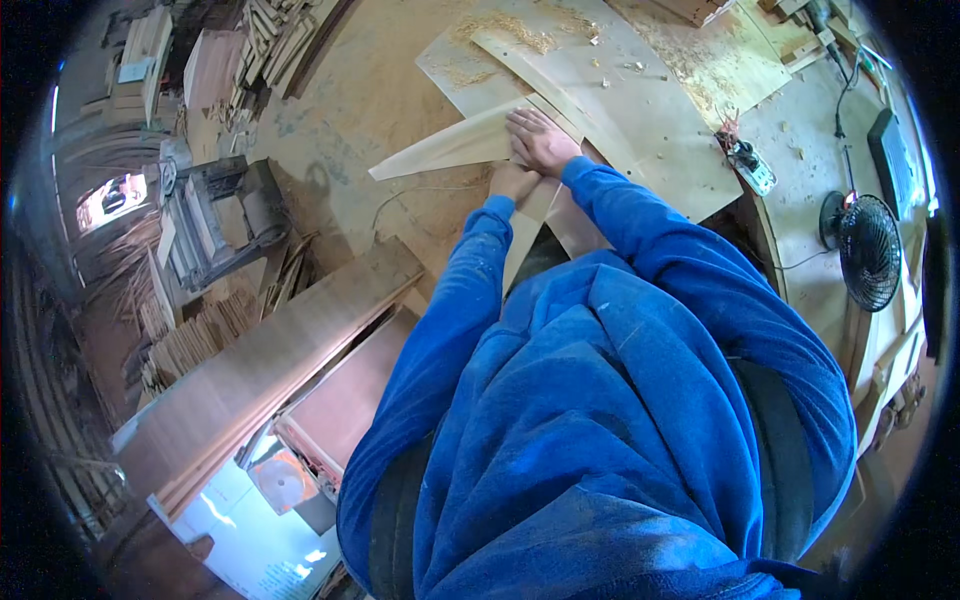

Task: The recorder is shaping and inspecting wooden furniture components at a workbench in a workshop.

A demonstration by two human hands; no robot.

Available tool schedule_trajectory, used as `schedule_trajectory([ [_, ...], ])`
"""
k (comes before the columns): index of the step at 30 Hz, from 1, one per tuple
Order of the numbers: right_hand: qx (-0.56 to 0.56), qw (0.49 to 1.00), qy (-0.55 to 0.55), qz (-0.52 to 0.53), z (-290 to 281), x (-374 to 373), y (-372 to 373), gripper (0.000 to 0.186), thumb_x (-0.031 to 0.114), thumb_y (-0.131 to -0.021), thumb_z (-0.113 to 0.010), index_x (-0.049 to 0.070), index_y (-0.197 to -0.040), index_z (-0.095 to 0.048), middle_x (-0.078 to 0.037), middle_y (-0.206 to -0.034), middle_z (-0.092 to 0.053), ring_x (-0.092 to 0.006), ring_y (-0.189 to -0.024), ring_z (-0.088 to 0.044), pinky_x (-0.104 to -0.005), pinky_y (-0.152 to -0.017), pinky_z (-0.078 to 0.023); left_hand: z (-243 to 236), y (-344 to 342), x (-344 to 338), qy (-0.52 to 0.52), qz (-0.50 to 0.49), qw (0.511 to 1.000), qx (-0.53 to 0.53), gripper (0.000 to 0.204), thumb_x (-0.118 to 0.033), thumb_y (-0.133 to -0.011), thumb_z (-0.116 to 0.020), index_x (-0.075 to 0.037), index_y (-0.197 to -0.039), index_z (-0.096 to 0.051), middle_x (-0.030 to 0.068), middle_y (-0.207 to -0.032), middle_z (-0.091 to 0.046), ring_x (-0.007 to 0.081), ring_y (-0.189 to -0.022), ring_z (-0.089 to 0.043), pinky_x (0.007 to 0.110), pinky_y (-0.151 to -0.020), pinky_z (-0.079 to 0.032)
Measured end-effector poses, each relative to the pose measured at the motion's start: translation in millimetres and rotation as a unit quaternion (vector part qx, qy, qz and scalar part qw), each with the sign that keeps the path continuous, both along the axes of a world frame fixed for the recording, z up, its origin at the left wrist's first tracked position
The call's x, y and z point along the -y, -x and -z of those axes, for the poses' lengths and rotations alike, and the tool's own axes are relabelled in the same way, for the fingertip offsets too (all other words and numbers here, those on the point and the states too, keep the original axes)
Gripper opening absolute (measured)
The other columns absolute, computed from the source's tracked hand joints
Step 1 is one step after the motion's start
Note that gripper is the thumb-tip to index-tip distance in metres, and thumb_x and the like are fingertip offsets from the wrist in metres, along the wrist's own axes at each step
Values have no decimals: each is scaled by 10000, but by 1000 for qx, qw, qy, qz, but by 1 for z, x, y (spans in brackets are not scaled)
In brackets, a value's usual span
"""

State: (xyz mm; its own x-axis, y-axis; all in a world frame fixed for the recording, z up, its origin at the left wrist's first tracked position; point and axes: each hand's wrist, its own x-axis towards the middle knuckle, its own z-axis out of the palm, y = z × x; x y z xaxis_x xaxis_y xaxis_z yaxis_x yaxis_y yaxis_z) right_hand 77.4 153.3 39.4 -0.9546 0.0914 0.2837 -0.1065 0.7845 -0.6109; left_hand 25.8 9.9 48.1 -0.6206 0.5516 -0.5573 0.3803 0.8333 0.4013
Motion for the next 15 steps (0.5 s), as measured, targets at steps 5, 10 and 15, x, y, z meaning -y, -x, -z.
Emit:
schedule_trajectory([
  [5,6,1000,-1,5,2,2,5,421,251,-985,-516,-6,-1306,-605,-184,-1449,-531,-337,-1395,-440,-427,-1208,-308,-12,3,-3,-6,-1,1000,5,429,-385,-780,-602,-58,-1011,-757,252,-1093,-694,418,-1041,-668,476,-963,-507],
  [10,0,1000,-1,14,7,1,15,426,254,-986,-512,-1,-1315,-600,-175,-1458,-525,-327,-1401,-435,-427,-1213,-304,-23,16,-10,47,21,999,10,478,-403,-790,-618,-72,-1120,-719,235,-1141,-692,396,-1078,-659,457,-968,-507],
  [15,11,1000,-4,15,5,4,33,426,254,-986,-511,0,-1315,-600,-171,-1456,-529,-322,-1402,-435,-428,-1215,-301,-14,35,-4,57,5,998,26,487,-421,-789,-618,-73,-1111,-729,236,-1153,-689,399,-1085,-655,449,-981,-502],
])
